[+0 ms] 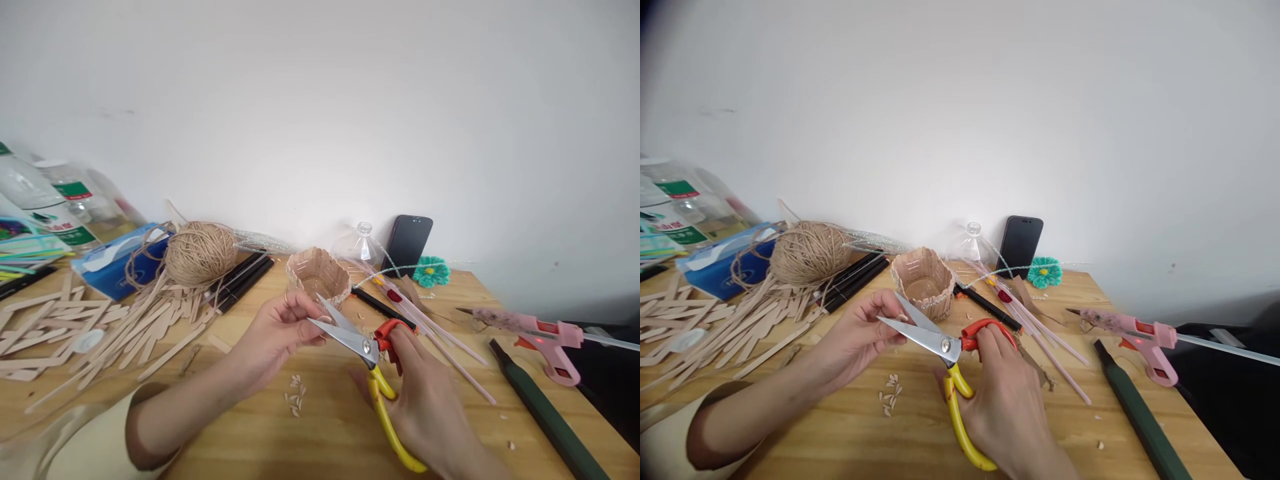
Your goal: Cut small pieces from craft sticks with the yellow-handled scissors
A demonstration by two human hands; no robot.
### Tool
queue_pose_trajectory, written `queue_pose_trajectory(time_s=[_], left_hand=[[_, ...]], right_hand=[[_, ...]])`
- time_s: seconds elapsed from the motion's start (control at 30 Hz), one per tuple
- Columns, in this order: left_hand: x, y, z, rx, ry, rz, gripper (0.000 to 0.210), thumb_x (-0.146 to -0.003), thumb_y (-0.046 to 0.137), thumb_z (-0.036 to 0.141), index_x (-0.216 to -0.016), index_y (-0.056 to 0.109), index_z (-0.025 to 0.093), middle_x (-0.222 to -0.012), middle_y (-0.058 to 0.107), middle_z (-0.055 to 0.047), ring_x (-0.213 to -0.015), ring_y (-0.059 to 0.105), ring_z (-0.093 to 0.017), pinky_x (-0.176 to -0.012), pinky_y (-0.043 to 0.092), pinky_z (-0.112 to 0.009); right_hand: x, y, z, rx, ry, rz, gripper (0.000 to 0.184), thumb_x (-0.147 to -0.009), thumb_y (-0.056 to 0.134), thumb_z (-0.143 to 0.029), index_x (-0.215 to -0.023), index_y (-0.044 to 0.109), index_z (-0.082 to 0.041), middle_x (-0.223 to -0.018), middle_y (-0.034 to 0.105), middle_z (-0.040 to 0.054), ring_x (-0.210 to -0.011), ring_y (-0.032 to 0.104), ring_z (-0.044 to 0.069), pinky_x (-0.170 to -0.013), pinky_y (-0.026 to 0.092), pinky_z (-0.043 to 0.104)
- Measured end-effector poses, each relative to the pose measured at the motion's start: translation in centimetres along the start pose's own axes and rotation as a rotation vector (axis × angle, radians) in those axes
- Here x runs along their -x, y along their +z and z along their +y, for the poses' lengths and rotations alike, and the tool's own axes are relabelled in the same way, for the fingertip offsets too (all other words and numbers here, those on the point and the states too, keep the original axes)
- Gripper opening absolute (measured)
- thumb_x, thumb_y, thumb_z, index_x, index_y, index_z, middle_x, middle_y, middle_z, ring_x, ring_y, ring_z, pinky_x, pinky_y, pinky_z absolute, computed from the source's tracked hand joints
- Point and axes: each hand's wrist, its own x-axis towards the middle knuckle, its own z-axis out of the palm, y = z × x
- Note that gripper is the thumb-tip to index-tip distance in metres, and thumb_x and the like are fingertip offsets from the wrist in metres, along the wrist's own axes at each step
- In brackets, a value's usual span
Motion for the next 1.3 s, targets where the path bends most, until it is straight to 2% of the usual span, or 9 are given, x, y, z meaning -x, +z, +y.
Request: queue_pose_trajectory(time_s=[0.13,0.33,0.67,0.97,1.3], left_hand=[[-0.05,-0.13,-0.44,0.079,-0.044,-0.039,0.017,-0.058,0.080,0.017,-0.063,0.064,0.015,-0.068,0.069,0.001,-0.064,0.062,-0.007,-0.060,0.049,-0.014],[0.09,0.14,-0.61,0.070,-0.106,-0.012,0.022,-0.053,0.082,0.017,-0.063,0.063,0.013,-0.065,0.066,0.001,-0.063,0.061,-0.008,-0.062,0.049,-0.017],[0.11,0.07,-0.83,0.100,-0.089,-0.028,0.024,-0.056,0.081,0.019,-0.065,0.060,0.015,-0.066,0.068,0.002,-0.064,0.063,-0.009,-0.062,0.051,-0.018],[-0.01,0.08,-0.89,0.100,-0.065,-0.010,0.024,-0.053,0.082,0.016,-0.063,0.060,0.014,-0.064,0.068,0.002,-0.062,0.063,-0.008,-0.058,0.050,-0.015],[-0.05,-0.01,-0.85,0.051,-0.064,-0.009,0.026,-0.053,0.082,0.020,-0.061,0.059,0.014,-0.064,0.066,0.002,-0.061,0.061,-0.009,-0.058,0.050,-0.017]], right_hand=[[0.33,0.13,0.07,-0.014,-0.027,0.040,0.026,-0.073,0.060,-0.039,-0.077,0.040,-0.022,-0.064,0.049,-0.0008,-0.054,0.050,0.017,-0.045,0.038,0.025],[0.19,0.16,-0.20,-0.003,-0.057,0.071,0.025,-0.072,0.061,-0.036,-0.076,0.040,-0.022,-0.062,0.048,-0.0011,-0.051,0.049,0.017,-0.044,0.037,0.024],[0.22,-0.06,-0.72,-0.057,-0.004,-0.006,0.026,-0.070,0.062,-0.034,-0.075,0.039,-0.022,-0.066,0.049,-0.0003,-0.051,0.048,0.015,-0.044,0.040,0.025],[-0.04,-0.06,-0.80,-0.039,-0.046,0.067,0.024,-0.071,0.061,-0.033,-0.073,0.039,-0.022,-0.061,0.047,-0.0015,-0.048,0.047,0.015,-0.041,0.039,0.024],[0.34,-0.06,-0.57,-0.026,-0.054,0.054,0.022,-0.073,0.058,-0.033,-0.072,0.040,-0.022,-0.061,0.048,-0.0013,-0.049,0.048,0.014,-0.043,0.039,0.023]])
